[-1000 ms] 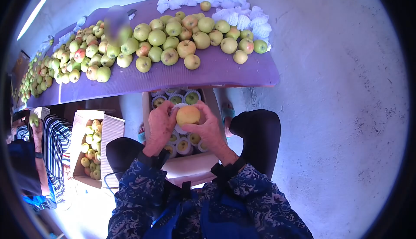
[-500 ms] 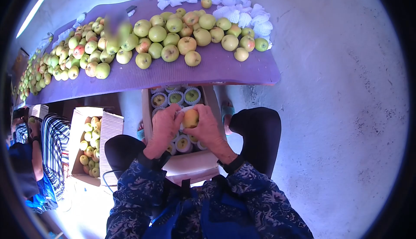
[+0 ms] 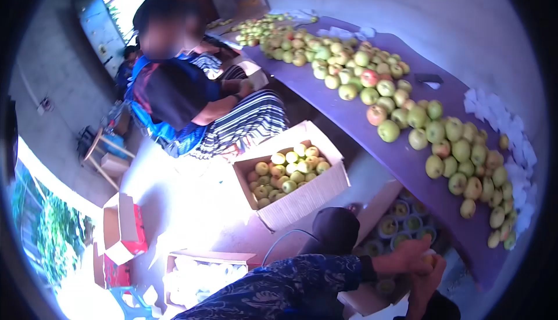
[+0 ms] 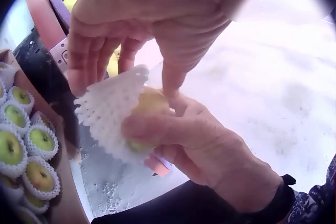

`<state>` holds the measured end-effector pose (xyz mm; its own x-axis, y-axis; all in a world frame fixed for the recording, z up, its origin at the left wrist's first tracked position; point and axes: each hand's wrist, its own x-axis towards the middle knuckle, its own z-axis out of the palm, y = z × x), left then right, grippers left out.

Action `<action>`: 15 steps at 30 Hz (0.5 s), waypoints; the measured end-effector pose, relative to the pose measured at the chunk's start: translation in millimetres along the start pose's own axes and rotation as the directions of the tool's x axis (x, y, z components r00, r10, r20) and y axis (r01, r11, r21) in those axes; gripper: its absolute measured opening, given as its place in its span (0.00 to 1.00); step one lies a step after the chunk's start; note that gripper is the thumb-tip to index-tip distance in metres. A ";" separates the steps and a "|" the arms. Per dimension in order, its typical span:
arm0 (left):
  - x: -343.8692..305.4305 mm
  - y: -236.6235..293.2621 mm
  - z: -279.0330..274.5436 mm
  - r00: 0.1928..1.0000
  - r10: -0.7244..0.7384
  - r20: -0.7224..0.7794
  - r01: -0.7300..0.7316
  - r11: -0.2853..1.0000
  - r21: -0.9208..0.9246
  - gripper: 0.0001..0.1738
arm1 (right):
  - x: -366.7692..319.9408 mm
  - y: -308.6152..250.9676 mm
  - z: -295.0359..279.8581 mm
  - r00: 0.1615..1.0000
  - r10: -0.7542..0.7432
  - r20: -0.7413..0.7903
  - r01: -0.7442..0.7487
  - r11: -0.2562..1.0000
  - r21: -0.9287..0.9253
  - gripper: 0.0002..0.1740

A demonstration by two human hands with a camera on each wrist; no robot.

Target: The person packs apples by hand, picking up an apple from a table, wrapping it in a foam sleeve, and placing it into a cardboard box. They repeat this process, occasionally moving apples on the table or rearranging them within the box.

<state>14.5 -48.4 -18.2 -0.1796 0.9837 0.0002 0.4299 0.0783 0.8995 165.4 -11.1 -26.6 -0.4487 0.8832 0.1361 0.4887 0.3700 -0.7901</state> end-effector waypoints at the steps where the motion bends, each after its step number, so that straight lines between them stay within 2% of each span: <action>1: 1.6 -0.5 3.3 0.999 -0.042 0.025 0.043 0.999 -0.029 0.31 | 0.4 -16.1 -1.1 0.999 0.023 0.024 -0.021 0.996 -0.092 0.42; 2: 3.8 -1.3 5.9 0.995 -0.085 0.050 0.088 0.995 -0.056 0.32 | -1.6 -35.6 -3.3 0.993 0.097 0.067 -0.096 0.995 -0.026 0.44; 3: 6.7 0.8 7.1 0.993 -0.091 0.080 0.098 0.991 -0.090 0.31 | 7.5 -17.5 -4.3 0.997 -0.073 0.031 0.076 0.991 -0.114 0.40; 5: 8.7 -4.5 9.9 0.992 -0.074 0.102 0.090 0.982 -0.165 0.30 | 22.9 45.0 -0.3 0.916 -0.401 -0.024 0.376 0.878 -0.297 0.33; 6: 9.1 -6.0 10.3 0.993 -0.062 0.105 0.083 0.975 -0.208 0.29 | 18.7 1.0 -1.8 0.938 -0.344 0.035 0.341 0.907 -0.245 0.32; 7: 9.7 -7.6 10.1 0.993 -0.050 0.106 0.076 0.963 -0.259 0.28 | 15.1 -4.8 -8.9 0.953 -0.286 0.097 0.300 0.934 -0.196 0.31; 9: 8.8 -10.5 8.9 0.996 -0.019 0.088 0.050 0.929 -0.367 0.26 | 2.9 -52.4 -22.4 0.959 -0.171 0.228 0.200 0.974 -0.111 0.29; 13: 9.7 -11.5 15.4 0.998 0.055 0.012 -0.036 0.788 -0.614 0.24 | 0.3 -54.6 -34.6 0.948 -0.213 0.238 0.212 0.977 0.031 0.27; 15: 7.3 -6.7 20.7 0.993 0.093 -0.066 -0.110 0.640 -0.761 0.23 | 1.7 -44.8 -32.4 0.941 -0.267 0.210 0.243 0.961 0.134 0.26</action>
<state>28.6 -38.4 -33.2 -0.1966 0.9740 0.1128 -0.3783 -0.1814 0.9077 166.9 -16.8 28.5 -0.7094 0.6716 0.2135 0.2602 0.5312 -0.8063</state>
